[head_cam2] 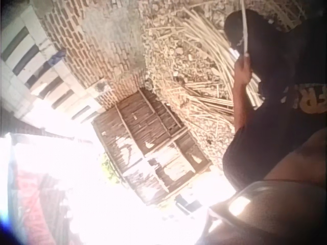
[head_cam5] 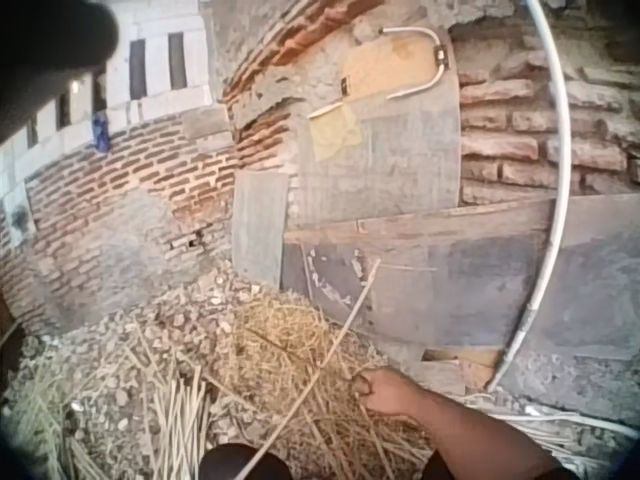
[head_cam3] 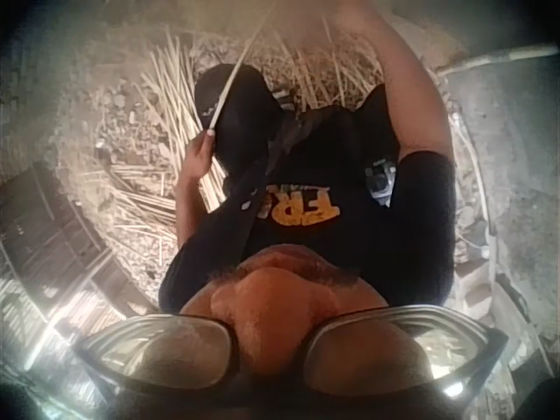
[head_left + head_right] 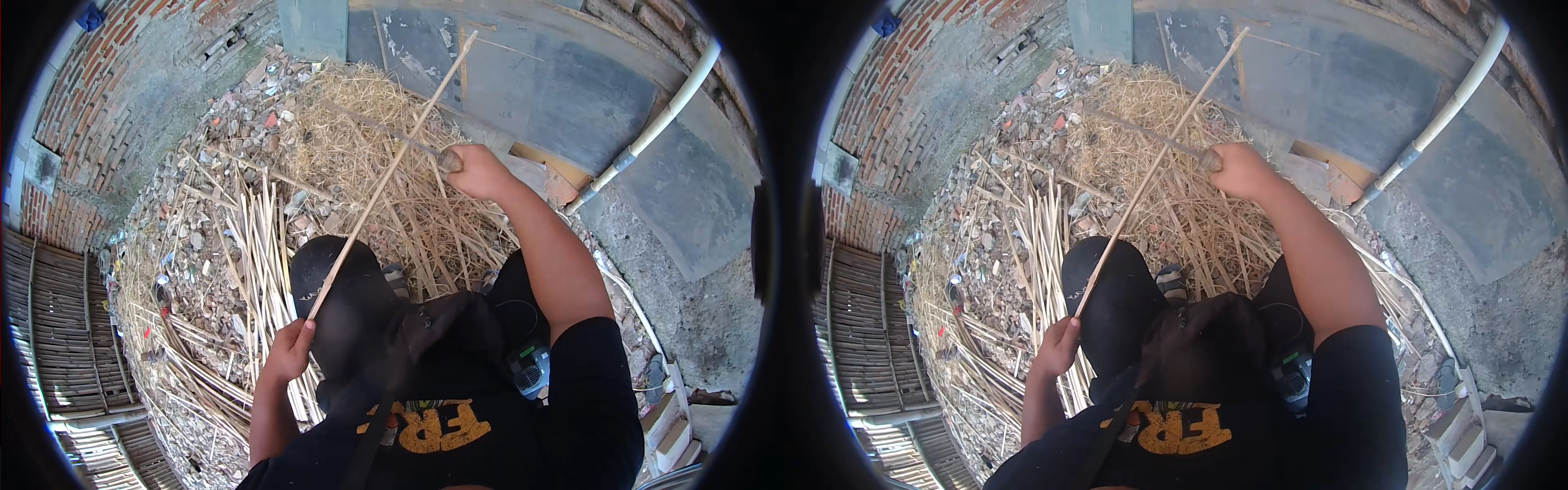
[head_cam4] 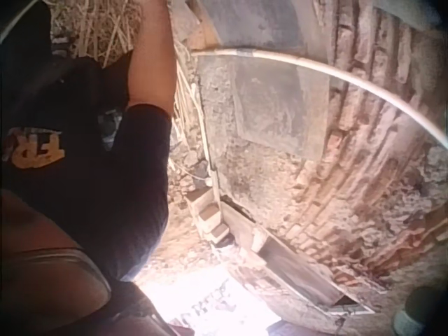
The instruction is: The person shaves a long bamboo strip by repeatedly scraping along its length with a knife.
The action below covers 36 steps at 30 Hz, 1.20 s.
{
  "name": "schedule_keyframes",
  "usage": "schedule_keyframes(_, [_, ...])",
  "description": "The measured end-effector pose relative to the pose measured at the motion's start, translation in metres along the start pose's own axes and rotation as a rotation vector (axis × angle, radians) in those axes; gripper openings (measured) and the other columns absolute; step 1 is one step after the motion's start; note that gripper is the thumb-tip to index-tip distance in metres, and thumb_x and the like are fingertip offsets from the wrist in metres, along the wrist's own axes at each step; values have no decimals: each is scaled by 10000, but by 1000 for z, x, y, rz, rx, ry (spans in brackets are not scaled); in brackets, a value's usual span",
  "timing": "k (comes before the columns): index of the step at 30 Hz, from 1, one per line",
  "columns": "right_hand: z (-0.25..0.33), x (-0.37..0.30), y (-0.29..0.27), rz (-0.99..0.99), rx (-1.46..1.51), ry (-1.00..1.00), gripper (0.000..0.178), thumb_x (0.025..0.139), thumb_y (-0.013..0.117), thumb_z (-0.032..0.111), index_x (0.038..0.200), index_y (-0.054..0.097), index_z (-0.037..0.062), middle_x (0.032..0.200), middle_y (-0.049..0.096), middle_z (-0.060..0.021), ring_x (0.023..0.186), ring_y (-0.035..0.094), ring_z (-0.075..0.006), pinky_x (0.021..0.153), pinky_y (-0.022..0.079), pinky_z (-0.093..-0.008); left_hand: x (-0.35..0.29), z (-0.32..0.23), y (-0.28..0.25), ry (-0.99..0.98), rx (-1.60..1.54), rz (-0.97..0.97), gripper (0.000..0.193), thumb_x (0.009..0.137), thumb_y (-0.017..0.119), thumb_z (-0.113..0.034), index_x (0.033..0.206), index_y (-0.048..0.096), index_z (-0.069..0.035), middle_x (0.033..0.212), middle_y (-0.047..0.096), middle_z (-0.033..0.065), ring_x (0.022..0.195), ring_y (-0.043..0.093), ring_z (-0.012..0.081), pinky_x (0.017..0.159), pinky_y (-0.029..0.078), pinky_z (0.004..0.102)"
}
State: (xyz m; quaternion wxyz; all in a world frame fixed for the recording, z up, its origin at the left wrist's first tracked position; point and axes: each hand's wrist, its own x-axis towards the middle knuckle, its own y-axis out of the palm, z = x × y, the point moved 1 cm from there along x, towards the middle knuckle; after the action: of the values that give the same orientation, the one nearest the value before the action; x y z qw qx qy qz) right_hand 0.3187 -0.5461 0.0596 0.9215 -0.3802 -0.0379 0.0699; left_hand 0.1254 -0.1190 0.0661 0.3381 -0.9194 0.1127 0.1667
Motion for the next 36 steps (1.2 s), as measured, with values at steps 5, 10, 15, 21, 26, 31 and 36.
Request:
schedule_keyframes(5, [-22, 1, -4, -113, -46, 33, 299, 777, 639, 119, 1066, 692, 66, 837, 698, -185, 788, 682, -352, 729, 536, -444, 0, -5, -1, 15, 75, -13, 518, 1051, 510, -418, 787, 579, 22, 655, 532, 65, 662, 468, 137, 611, 418, 342])
schedule_keyframes(10, [61, -35, 19, 240, -316, -175, 267, 738, 658, 136, 1001, 700, 138, 791, 676, -161, 783, 670, -380, 694, 516, -497, 0, -2, -2, 13, 42, 20, 511, 1049, 520, -414, 788, 579, 22, 663, 531, 65, 667, 464, 140, 612, 418, 344])
schedule_keyframes(15, [57, -24, 12, 318, -358, -162, 221, 740, 673, 115, 959, 690, 100, 857, 700, -159, 843, 692, -347, 761, 543, -486, -3, 1, 2, 71, 83, -34, 510, 1048, 524, -405, 775, 572, 23, 638, 526, 88, 636, 463, 155, 597, 418, 356])
schedule_keyframes(21, [-1, -5, -3, -14, -116, 43, 239, 738, 643, 110, 965, 677, 43, 868, 686, -208, 863, 672, -403, 776, 536, -485, -3, -2, 0, 73, 121, -51, 525, 1048, 521, -422, 773, 571, 22, 618, 524, 103, 609, 454, 164, 580, 414, 365])
schedule_keyframes(26, [54, -34, 27, 137, -264, -169, 181, 741, 656, 114, 913, 667, 59, 834, 684, -191, 807, 669, -388, 727, 524, -487, -2, 0, 3, 93, 64, -40, 518, 1045, 532, -424, 762, 564, 8, 624, 501, 55, 633, 449, 128, 563, 394, 349])
schedule_keyframes(31, [39, -25, 18, 245, -268, -215, 192, 745, 658, 126, 930, 685, 82, 842, 694, -175, 801, 675, -373, 725, 533, -471, -6, 6, 8, 71, 79, -51, 526, 1042, 536, -424, 735, 529, 2, 602, 491, 67, 610, 441, 134, 551, 385, 361])
schedule_keyframes(36, [2, -6, 16, 2, -89, -69, 168, 743, 651, 117, 897, 651, 50, 775, 674, -177, 739, 660, -380, 684, 513, -470, -4, 0, 8, 114, 149, -123, 571, 1036, 521, -476, 735, 515, 10, 583, 483, 101, 577, 449, 174, 547, 394, 379])
